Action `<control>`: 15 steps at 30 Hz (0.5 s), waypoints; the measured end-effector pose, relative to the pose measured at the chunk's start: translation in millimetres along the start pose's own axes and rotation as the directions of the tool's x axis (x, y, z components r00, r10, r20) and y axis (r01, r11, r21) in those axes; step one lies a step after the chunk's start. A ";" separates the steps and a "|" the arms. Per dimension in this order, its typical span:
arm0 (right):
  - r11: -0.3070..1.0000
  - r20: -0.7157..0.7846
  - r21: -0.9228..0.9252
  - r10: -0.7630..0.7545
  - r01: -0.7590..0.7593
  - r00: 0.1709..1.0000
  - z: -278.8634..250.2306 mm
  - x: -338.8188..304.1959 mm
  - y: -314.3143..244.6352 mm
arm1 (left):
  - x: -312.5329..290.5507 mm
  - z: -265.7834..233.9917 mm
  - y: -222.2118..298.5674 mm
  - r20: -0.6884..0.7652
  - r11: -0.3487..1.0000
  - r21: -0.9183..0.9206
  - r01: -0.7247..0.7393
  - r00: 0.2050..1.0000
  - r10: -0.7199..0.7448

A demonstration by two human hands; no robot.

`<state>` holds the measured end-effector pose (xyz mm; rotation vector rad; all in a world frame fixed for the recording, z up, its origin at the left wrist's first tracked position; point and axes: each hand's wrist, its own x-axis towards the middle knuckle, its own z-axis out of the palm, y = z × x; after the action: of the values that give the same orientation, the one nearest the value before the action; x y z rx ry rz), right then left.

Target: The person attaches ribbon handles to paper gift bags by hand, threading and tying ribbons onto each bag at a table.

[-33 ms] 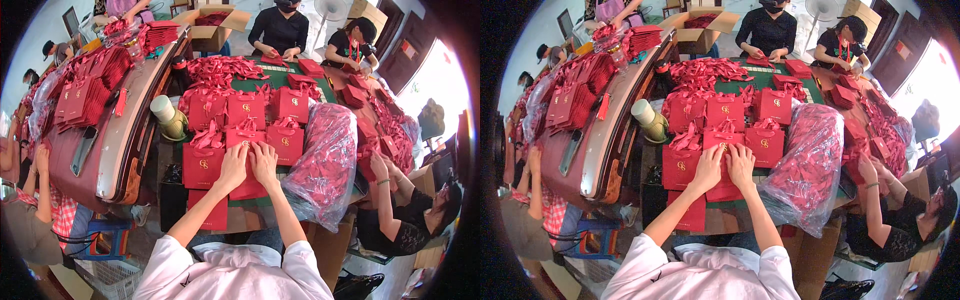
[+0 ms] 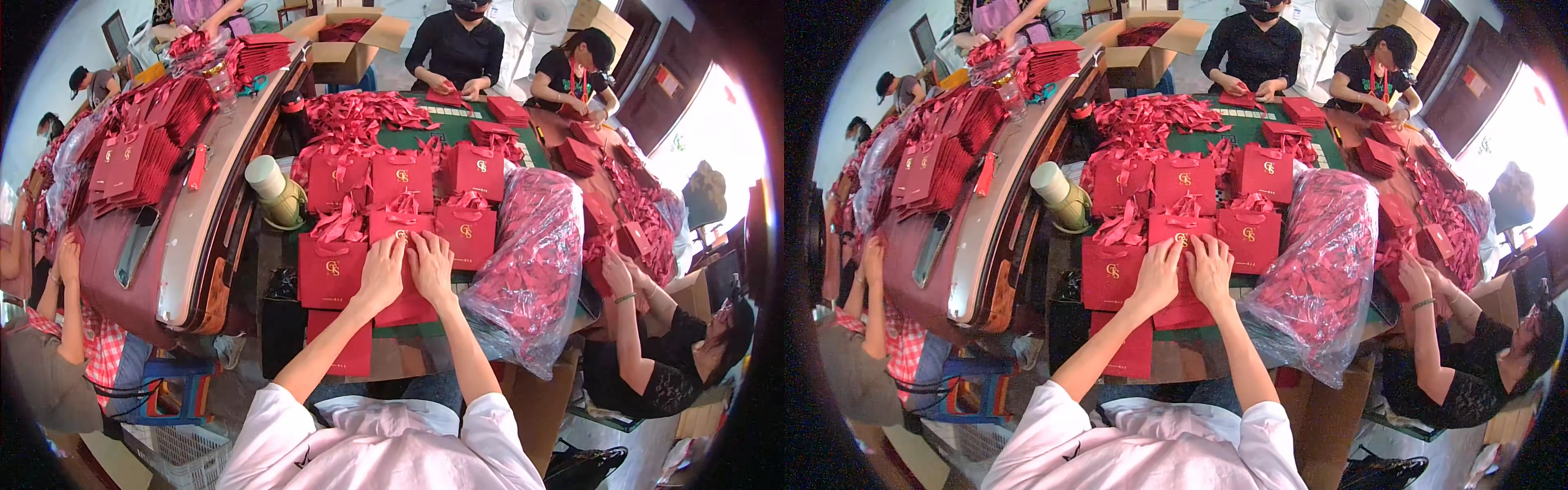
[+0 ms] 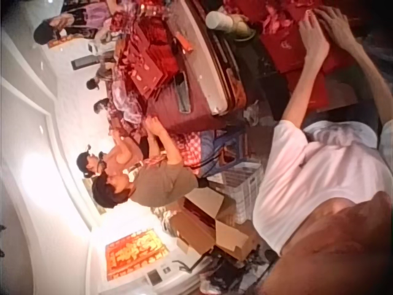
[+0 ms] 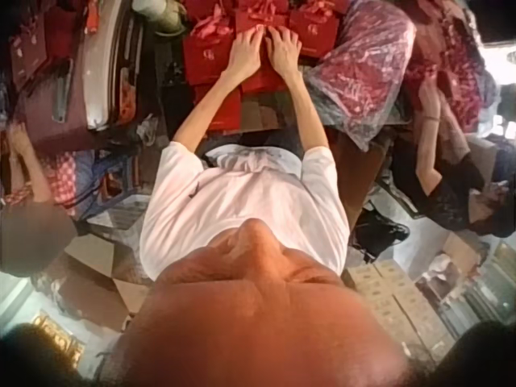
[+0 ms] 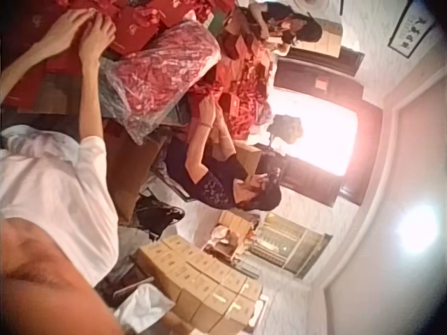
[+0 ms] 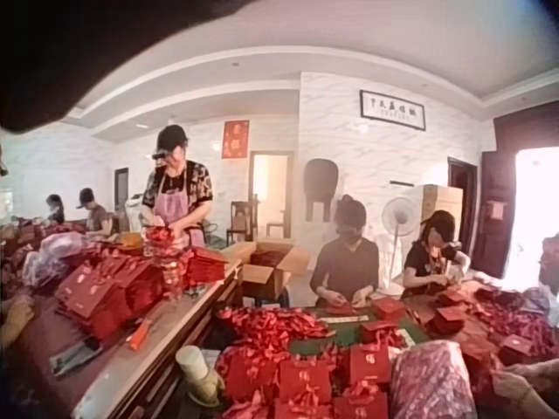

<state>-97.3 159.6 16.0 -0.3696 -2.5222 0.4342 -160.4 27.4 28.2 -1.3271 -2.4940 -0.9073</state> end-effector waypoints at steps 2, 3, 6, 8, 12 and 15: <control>1.000 0.017 0.015 0.005 -0.005 1.000 0.2 -1.2 1.1 | -2.0 6.1 -1.2 -0.008 0.999 0.053 -0.001 1.000 0.002; 1.000 0.021 0.017 -0.002 0.002 1.000 0.5 -1.7 1.8 | -2.8 8.2 -2.4 0.000 0.998 0.066 -0.003 1.000 0.003; 1.000 0.012 0.026 -0.013 0.013 1.000 -1.8 -3.0 3.0 | -3.2 8.0 -2.8 0.026 0.998 0.062 0.006 1.000 -0.007; 0.999 0.000 0.036 -0.018 0.018 1.000 -5.7 -3.9 1.4 | -1.9 4.5 -3.1 0.046 0.999 0.048 0.020 0.999 -0.022; 0.981 -0.186 0.177 -0.051 0.085 0.981 -24.5 -12.3 -6.7 | 0.4 -4.3 -2.3 0.036 0.998 0.055 0.012 0.999 -0.014; 0.970 -0.194 0.240 0.020 0.028 0.981 -45.7 -33.6 -17.5 | -0.1 -9.0 -2.8 0.030 0.999 0.040 -0.014 0.999 0.013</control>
<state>-47.5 142.5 43.3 -0.2969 -2.2472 0.6634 -163.7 20.9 34.1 -1.3525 -2.5083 -0.8360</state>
